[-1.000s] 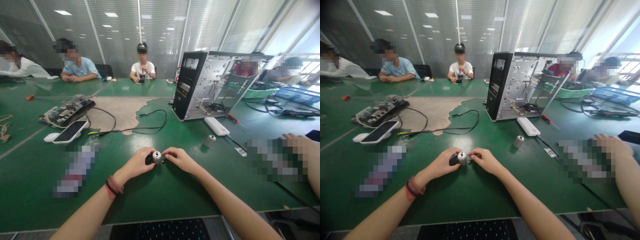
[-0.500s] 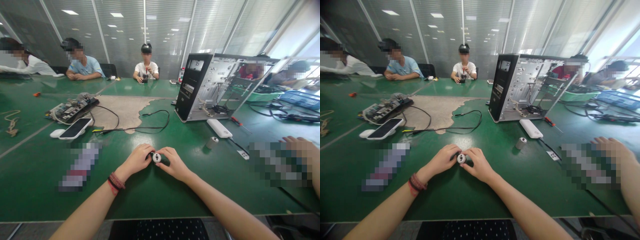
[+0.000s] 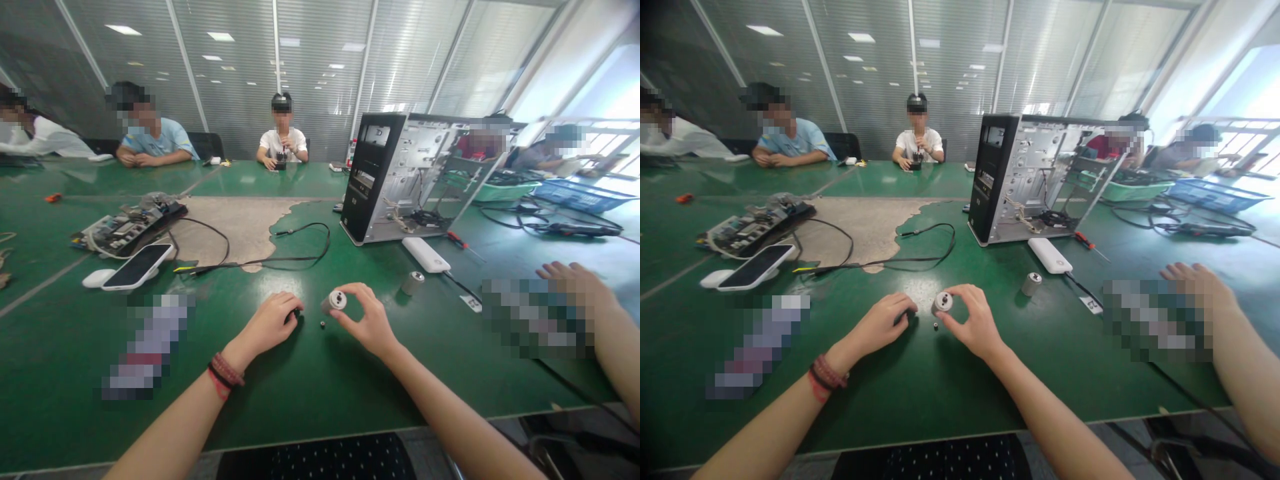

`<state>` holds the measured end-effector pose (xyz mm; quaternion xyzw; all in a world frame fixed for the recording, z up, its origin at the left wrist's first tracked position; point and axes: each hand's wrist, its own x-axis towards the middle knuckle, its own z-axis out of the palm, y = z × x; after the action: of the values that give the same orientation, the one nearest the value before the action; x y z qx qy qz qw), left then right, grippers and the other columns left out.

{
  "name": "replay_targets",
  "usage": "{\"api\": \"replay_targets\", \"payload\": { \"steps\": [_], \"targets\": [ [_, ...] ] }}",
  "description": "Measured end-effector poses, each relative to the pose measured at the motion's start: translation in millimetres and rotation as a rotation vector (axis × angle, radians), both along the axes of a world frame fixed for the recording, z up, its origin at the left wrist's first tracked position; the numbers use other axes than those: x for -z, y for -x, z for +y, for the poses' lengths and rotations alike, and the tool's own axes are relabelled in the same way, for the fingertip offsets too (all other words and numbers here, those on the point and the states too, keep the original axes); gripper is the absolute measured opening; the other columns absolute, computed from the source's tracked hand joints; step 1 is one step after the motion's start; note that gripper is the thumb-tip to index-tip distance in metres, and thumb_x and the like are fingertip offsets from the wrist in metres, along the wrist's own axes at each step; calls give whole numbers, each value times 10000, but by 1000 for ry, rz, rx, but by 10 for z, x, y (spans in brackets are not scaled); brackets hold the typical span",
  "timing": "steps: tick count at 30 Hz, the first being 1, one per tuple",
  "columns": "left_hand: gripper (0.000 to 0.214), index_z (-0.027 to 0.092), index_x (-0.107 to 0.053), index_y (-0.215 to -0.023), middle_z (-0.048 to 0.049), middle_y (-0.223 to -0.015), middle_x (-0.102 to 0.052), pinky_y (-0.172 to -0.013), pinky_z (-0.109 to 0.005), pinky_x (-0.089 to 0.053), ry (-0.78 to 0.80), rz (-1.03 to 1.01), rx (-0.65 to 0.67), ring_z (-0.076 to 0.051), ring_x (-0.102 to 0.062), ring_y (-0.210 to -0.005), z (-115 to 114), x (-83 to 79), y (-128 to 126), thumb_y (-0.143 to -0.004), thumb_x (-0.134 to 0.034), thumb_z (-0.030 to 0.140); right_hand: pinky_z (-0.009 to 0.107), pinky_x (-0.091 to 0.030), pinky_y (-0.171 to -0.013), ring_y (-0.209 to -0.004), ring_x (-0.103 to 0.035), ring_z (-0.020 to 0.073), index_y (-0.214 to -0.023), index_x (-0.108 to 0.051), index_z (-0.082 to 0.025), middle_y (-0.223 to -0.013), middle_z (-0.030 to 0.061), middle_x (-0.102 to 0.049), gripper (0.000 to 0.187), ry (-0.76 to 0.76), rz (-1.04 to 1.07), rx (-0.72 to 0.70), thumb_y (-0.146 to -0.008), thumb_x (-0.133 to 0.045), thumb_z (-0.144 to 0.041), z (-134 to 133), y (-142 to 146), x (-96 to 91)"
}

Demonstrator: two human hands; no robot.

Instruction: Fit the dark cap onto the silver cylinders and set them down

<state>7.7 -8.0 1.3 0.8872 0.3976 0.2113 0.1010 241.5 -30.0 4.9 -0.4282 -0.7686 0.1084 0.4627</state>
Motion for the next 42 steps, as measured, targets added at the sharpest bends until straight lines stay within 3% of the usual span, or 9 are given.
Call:
{"api": "replay_targets", "payload": {
  "steps": [5,12,15,21,26,29,34,38,42],
  "targets": [
    [255,197,-611,-951,-52,-943,-641,-846,-347,-441,-7,-30,-3,-207,-577,-891,5,20,8,-783,-470,68,398,-445,-839,-919,-585,251,-984,-583,-212,-978,72,-643,308,39,17,385,-798,-605,-457,-35,-688,-42],
    [248,206,-613,-942,-48,-951,-644,-851,-347,-443,-15,-45,-9,-212,-584,-900,-2,38,5,-780,-483,70,413,-460,-813,-890,-606,267,-972,-591,-185,-952,96,-652,449,230,21,715,-730,-588,-564,-52,-1543,381],
    [247,202,-611,-942,-47,-943,-643,-849,-349,-440,-15,-40,-9,-210,-584,-898,-1,38,1,-783,-477,68,402,-471,-782,-871,-624,264,-991,-585,-190,-954,94,-668,474,368,81,709,-719,-584,-578,-55,-1628,484],
    [231,200,-607,-941,-48,-939,-637,-848,-350,-439,-24,-6,-9,-210,-584,-895,0,24,-1,-792,-479,78,416,-450,-808,-890,-609,273,-1019,-573,-187,-969,106,-660,477,338,-3,702,-751,-552,-581,-68,-1652,525],
    [227,193,-594,-945,-50,-938,-630,-839,-341,-440,-27,18,-6,-207,-576,-894,4,36,-1,-793,-472,75,491,-385,-897,-1112,-490,352,-1174,-521,-148,-1174,188,-556,570,46,-188,811,-770,-574,-547,-91,-1368,320],
    [222,191,-586,-943,-50,-938,-627,-831,-340,-442,-23,18,-12,-207,-570,-889,-4,31,-9,-791,-472,77,456,-376,-909,-1104,-502,314,-1193,-510,-187,-1171,159,-562,435,-47,-258,614,-849,-534,-452,-106,-919,119],
    [201,191,-574,-926,-47,-932,-621,-832,-330,-445,-7,25,-25,-204,-566,-895,-18,2,-18,-800,-465,79,353,-394,-822,-876,-601,204,-1008,-589,-207,-931,53,-650,175,228,-496,-12,-875,-555,-315,-78,-137,53],
    [206,194,-567,-931,-41,-929,-604,-831,-312,-453,-1,14,-24,-194,-567,-901,-14,-17,-11,-810,-450,75,315,-393,-771,-850,-579,193,-920,-589,-188,-888,44,-625,97,246,-530,-74,-845,-604,-247,-45,174,202],
    [194,191,-568,-919,-43,-926,-596,-827,-308,-458,2,10,-21,-192,-568,-899,-6,-28,-10,-814,-450,79,307,-398,-772,-834,-574,180,-874,-577,-191,-864,35,-616,17,219,-479,-101,-862,-564,-189,-43,139,231]
  ]
}}
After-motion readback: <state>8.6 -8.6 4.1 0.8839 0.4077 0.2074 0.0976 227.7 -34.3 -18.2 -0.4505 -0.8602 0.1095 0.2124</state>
